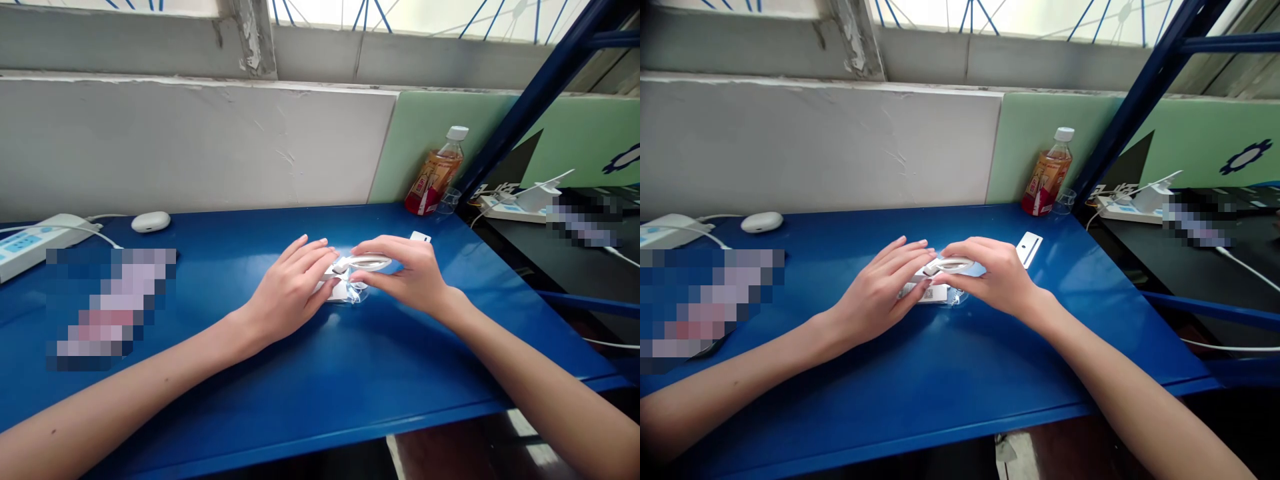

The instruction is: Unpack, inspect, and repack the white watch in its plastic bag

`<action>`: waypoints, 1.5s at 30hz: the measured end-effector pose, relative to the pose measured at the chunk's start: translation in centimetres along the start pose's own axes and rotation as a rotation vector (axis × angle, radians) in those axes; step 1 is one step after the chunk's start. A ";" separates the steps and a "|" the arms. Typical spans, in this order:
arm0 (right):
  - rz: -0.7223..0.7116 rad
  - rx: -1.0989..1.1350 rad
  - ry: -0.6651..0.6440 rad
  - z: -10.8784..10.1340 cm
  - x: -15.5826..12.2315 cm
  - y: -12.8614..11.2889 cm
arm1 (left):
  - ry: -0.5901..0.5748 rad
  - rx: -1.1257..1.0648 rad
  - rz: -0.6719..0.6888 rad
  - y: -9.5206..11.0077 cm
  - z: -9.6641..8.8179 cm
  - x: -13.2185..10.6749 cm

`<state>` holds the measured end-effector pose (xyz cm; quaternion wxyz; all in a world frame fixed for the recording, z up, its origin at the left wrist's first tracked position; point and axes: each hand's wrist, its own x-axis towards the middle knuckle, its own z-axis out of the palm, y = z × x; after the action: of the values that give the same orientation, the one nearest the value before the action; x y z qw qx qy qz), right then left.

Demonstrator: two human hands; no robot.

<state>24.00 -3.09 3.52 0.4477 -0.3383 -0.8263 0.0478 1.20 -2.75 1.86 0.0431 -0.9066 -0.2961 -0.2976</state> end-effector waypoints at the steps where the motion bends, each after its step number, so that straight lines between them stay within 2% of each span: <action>1: 0.011 0.033 0.027 0.0 0.0 -0.3 | -0.011 -0.034 0.004 0.1 0.0 0.1; 6: 0.144 0.235 0.096 0.0 0.4 -0.9 | 0.025 -0.206 -0.038 0.5 -0.6 0.4; 10: 0.193 0.425 0.134 0.4 1.2 -0.7 | 0.037 -0.429 -0.164 1.6 -1.2 0.8; 11: 0.222 0.509 0.114 0.6 1.5 -0.6 | 0.006 -0.550 -0.221 2.0 -1.3 0.9; 13: 0.305 0.734 0.022 0.9 2.4 -0.5 | -0.063 -0.931 -0.395 2.8 -1.4 1.3; 16: 0.522 1.078 -0.173 1.8 3.9 -0.8 | -0.246 -1.446 -0.684 3.4 -1.2 1.8; 18: 0.630 1.303 -0.232 2.5 4.7 -0.9 | -0.322 -1.668 -0.821 3.4 -1.0 1.9; 20: 0.697 1.498 -0.271 3.2 5.2 -0.9 | -0.351 -1.797 -0.890 3.1 -0.7 1.9; 23: 0.776 1.673 -0.313 3.9 5.4 -0.6 | -0.346 -1.875 -0.920 2.8 -0.3 1.7; 28: 0.875 1.720 -0.340 4.3 5.0 0.2 | -0.314 -1.867 -0.972 3.0 0.0 1.7; 33: 0.873 1.718 -0.339 4.6 4.5 0.7 | -0.296 -1.875 -1.000 2.7 0.0 1.7; 40: 0.891 1.699 -0.331 4.3 5.0 0.7 | -0.317 -1.911 -0.941 2.0 -0.4 1.9; 45: 0.851 1.683 -0.464 4.2 6.4 1.0 | -0.319 -1.872 -1.047 2.0 -0.8 2.3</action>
<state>18.93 2.46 5.22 0.3144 -0.1600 -0.3983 0.8467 3.38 -3.42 4.03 -0.8372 -0.3690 -0.3040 -0.2657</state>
